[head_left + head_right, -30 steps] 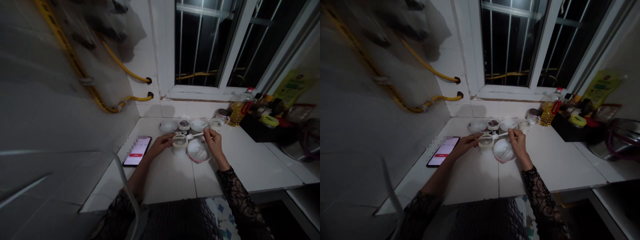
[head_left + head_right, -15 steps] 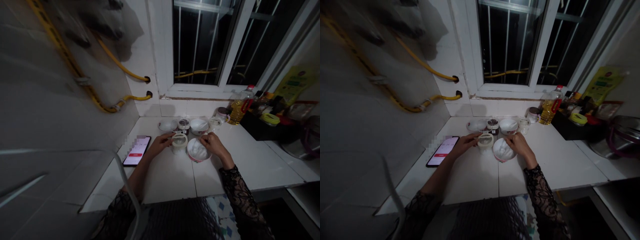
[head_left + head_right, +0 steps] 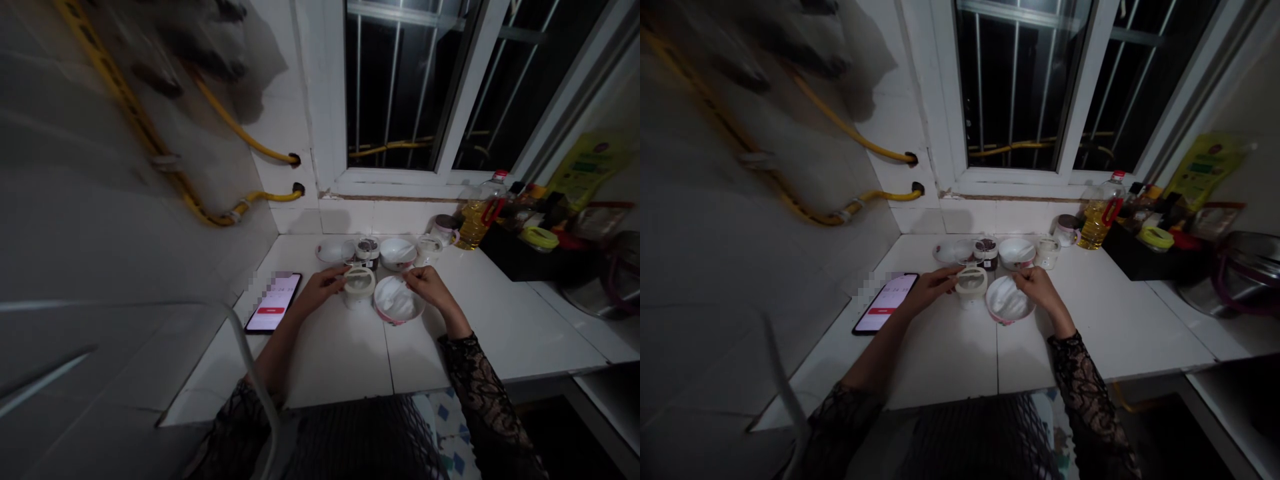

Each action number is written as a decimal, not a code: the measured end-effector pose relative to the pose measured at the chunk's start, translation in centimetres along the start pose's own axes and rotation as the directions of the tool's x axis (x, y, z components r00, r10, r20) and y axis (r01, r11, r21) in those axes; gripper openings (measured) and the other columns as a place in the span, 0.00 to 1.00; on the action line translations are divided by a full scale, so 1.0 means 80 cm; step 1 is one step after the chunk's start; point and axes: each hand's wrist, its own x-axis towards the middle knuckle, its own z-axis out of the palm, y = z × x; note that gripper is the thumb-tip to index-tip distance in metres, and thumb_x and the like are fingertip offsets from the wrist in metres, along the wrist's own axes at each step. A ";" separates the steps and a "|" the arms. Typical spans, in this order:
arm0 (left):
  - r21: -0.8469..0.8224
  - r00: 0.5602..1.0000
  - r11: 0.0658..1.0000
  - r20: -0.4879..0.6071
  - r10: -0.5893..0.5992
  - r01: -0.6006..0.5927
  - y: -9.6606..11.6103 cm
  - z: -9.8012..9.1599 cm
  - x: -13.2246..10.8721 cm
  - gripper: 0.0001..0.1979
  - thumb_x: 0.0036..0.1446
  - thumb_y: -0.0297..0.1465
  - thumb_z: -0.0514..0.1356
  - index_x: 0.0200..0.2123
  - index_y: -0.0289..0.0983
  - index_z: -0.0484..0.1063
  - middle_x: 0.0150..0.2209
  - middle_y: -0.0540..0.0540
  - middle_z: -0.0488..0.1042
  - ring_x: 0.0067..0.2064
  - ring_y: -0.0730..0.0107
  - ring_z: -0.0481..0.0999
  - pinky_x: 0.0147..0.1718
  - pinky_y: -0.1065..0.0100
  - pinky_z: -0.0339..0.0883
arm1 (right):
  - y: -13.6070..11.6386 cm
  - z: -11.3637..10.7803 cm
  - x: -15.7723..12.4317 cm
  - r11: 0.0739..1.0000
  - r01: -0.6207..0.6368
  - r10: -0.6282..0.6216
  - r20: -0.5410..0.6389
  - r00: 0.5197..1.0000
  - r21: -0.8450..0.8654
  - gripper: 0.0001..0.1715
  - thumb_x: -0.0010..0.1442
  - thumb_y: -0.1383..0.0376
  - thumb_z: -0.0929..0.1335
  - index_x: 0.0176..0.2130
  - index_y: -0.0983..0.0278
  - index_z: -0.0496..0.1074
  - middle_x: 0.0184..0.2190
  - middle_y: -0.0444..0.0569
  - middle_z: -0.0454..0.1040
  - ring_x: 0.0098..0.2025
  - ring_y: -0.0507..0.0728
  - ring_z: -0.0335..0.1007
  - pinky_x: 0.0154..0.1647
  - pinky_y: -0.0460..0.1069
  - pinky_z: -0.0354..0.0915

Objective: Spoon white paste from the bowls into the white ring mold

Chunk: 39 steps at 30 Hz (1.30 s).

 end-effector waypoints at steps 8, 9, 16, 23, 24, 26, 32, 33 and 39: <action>-0.021 1.000 1.000 -0.005 0.004 -0.004 -0.001 0.001 0.000 0.26 0.51 0.42 0.61 0.50 0.33 0.75 0.44 0.40 0.78 0.30 0.70 0.74 0.31 0.68 0.72 | 0.001 -0.012 0.007 0.948 -0.254 0.278 -0.110 0.954 0.194 0.21 0.46 0.54 0.67 0.12 0.63 0.64 0.08 0.39 0.55 0.12 0.46 0.46 0.14 0.45 0.43; -0.019 1.000 1.000 -0.005 0.007 -0.007 -0.001 0.001 0.000 0.25 0.52 0.42 0.60 0.50 0.33 0.75 0.45 0.40 0.78 0.31 0.70 0.75 0.31 0.68 0.72 | 0.001 -0.013 0.007 0.945 -0.252 0.279 -0.113 0.954 0.207 0.21 0.46 0.54 0.67 0.12 0.63 0.64 0.07 0.39 0.55 0.12 0.46 0.46 0.14 0.45 0.43; -0.008 1.000 1.000 -0.008 0.004 -0.004 -0.001 0.000 0.000 0.25 0.52 0.41 0.60 0.50 0.33 0.75 0.41 0.41 0.79 0.29 0.71 0.74 0.30 0.69 0.71 | 0.000 -0.012 0.009 0.958 -0.166 0.209 -0.178 0.962 0.232 0.25 0.48 0.50 0.67 0.13 0.63 0.62 0.08 0.40 0.56 0.13 0.47 0.47 0.14 0.45 0.45; -0.007 1.000 1.000 -0.002 -0.002 0.002 -0.002 0.000 0.001 0.26 0.52 0.43 0.60 0.50 0.33 0.74 0.45 0.40 0.78 0.29 0.72 0.73 0.31 0.69 0.71 | -0.033 0.033 0.005 0.972 0.236 -0.218 -0.480 0.850 -0.025 0.28 0.62 0.48 0.60 0.20 0.63 0.64 0.15 0.42 0.63 0.19 0.50 0.56 0.24 0.46 0.56; -0.006 1.000 1.000 -0.002 -0.003 0.003 -0.002 0.001 0.001 0.26 0.52 0.42 0.60 0.50 0.33 0.74 0.44 0.41 0.78 0.30 0.72 0.73 0.31 0.69 0.71 | -0.038 0.040 0.003 0.935 0.319 -0.353 -0.470 0.809 -0.153 0.27 0.64 0.50 0.60 0.22 0.64 0.66 0.17 0.43 0.66 0.22 0.51 0.60 0.29 0.47 0.58; -0.007 1.000 1.000 -0.003 -0.005 0.005 -0.002 0.001 0.001 0.26 0.52 0.42 0.60 0.50 0.33 0.75 0.43 0.40 0.79 0.30 0.71 0.73 0.31 0.69 0.71 | -0.045 0.049 0.000 0.791 0.466 -0.596 -0.325 0.734 -0.397 0.24 0.66 0.55 0.60 0.25 0.64 0.69 0.21 0.45 0.71 0.25 0.51 0.63 0.37 0.50 0.58; -0.013 1.000 1.000 -0.003 -0.006 0.005 0.000 0.001 0.000 0.26 0.52 0.43 0.60 0.50 0.33 0.74 0.43 0.40 0.79 0.29 0.71 0.73 0.31 0.68 0.71 | -0.041 0.049 -0.001 0.599 0.544 -0.744 -0.157 0.649 -0.587 0.21 0.68 0.61 0.59 0.28 0.64 0.71 0.22 0.45 0.73 0.25 0.51 0.63 0.41 0.51 0.55; -0.014 1.000 1.000 -0.003 -0.008 0.008 0.000 0.001 0.000 0.26 0.52 0.42 0.60 0.50 0.33 0.74 0.43 0.40 0.79 0.29 0.71 0.73 0.31 0.68 0.71 | -0.039 0.048 -0.001 0.631 0.530 -0.729 -0.200 0.654 -0.566 0.21 0.68 0.60 0.59 0.28 0.64 0.71 0.22 0.45 0.73 0.25 0.51 0.63 0.41 0.51 0.55; -0.015 1.000 1.000 0.000 -0.008 0.008 0.001 0.001 0.000 0.26 0.52 0.42 0.60 0.50 0.33 0.75 0.44 0.40 0.78 0.30 0.71 0.74 0.31 0.68 0.71 | -0.037 0.057 0.006 0.748 0.466 -0.567 -0.089 0.819 -0.473 0.27 0.68 0.56 0.57 0.23 0.64 0.69 0.18 0.43 0.70 0.21 0.50 0.59 0.39 0.49 0.55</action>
